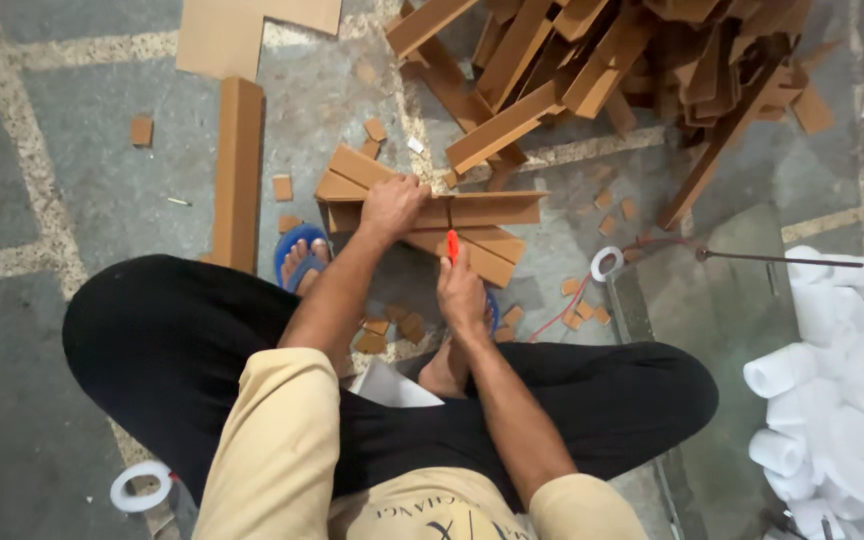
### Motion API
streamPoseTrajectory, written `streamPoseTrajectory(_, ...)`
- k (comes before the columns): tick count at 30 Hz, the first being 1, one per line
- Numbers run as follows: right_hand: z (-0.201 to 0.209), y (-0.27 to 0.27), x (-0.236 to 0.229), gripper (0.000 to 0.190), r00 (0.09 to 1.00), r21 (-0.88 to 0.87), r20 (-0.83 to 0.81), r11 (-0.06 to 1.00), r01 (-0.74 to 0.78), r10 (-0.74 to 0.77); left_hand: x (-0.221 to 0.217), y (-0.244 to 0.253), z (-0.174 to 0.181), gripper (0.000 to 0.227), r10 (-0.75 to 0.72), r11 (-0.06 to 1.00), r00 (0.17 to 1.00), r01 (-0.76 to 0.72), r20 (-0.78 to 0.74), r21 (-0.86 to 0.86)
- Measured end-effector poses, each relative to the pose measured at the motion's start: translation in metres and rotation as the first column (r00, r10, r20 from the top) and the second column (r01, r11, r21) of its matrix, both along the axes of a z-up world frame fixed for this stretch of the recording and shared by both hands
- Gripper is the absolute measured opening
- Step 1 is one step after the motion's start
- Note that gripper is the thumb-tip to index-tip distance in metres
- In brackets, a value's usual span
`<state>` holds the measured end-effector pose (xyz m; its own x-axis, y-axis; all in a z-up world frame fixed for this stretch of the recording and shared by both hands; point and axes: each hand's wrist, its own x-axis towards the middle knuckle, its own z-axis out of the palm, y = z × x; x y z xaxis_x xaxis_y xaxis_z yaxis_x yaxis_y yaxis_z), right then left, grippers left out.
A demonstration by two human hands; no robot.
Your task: The person sits on the floor and uses a red utility knife to cut long strips of cardboard into smaller pieces. They repeatedly pick up a strip, cut it, and toss the pieces onto a growing pile nearby.
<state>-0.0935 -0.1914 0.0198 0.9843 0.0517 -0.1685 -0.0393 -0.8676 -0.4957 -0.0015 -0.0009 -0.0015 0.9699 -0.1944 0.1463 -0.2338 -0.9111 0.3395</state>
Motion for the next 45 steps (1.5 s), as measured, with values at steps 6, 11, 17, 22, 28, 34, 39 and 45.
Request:
streamPoseTrajectory(6, -0.006, 0.004, 0.013, 0.043, 0.997, -0.077, 0.007, 0.994, -0.078, 0.079, 0.002, -0.003, 0.002, 0.011, 0.0, 1.0, 1.0, 0.0, 0.009, 0.012)
streamPoseTrajectory(11, -0.003, 0.013, 0.012, 0.04, 0.997, -0.046, -0.065, 0.998, -0.045, 0.042, 0.0, -0.003, 0.006, 0.012, 0.005, 0.999, 1.0, -0.005, -0.002, 0.048)
streamPoseTrajectory(17, 0.008, 0.014, 0.015, 0.038, 0.999, -0.013, -0.02, 0.999, -0.04, 0.04, 0.006, -0.002, 0.003, 0.011, 0.015, 1.0, 1.0, -0.016, -0.024, -0.014)
streamPoseTrajectory(22, 0.009, 0.014, 0.016, 0.034, 0.997, -0.031, -0.065, 0.999, -0.044, 0.042, 0.005, -0.003, 0.0, 0.011, 0.012, 1.0, 0.999, -0.013, -0.036, -0.018)
streamPoseTrajectory(28, 0.007, 0.016, 0.015, 0.036, 0.998, -0.004, -0.041, 0.998, -0.055, 0.055, 0.005, -0.002, 0.005, 0.013, 0.008, 1.0, 0.998, -0.01, -0.055, -0.027)
streamPoseTrajectory(34, 0.003, 0.017, 0.019, 0.032, 0.994, -0.139, -0.103, 0.989, -0.059, 0.044, 0.009, -0.003, -0.002, 0.016, -0.087, 0.994, 0.988, 0.094, -0.125, 0.053)
streamPoseTrajectory(39, -0.009, 0.02, 0.034, 0.032, 0.989, -0.203, -0.133, 0.975, -0.09, 0.063, 0.012, 0.0, -0.011, 0.018, -0.145, 0.988, 0.985, 0.15, -0.096, 0.047)
streamPoseTrajectory(45, -0.046, 0.022, 0.071, 0.018, 0.979, -0.267, -0.189, 0.955, -0.129, 0.079, 0.002, -0.005, -0.019, 0.017, -0.149, 0.987, 0.989, 0.149, 0.001, 0.063)
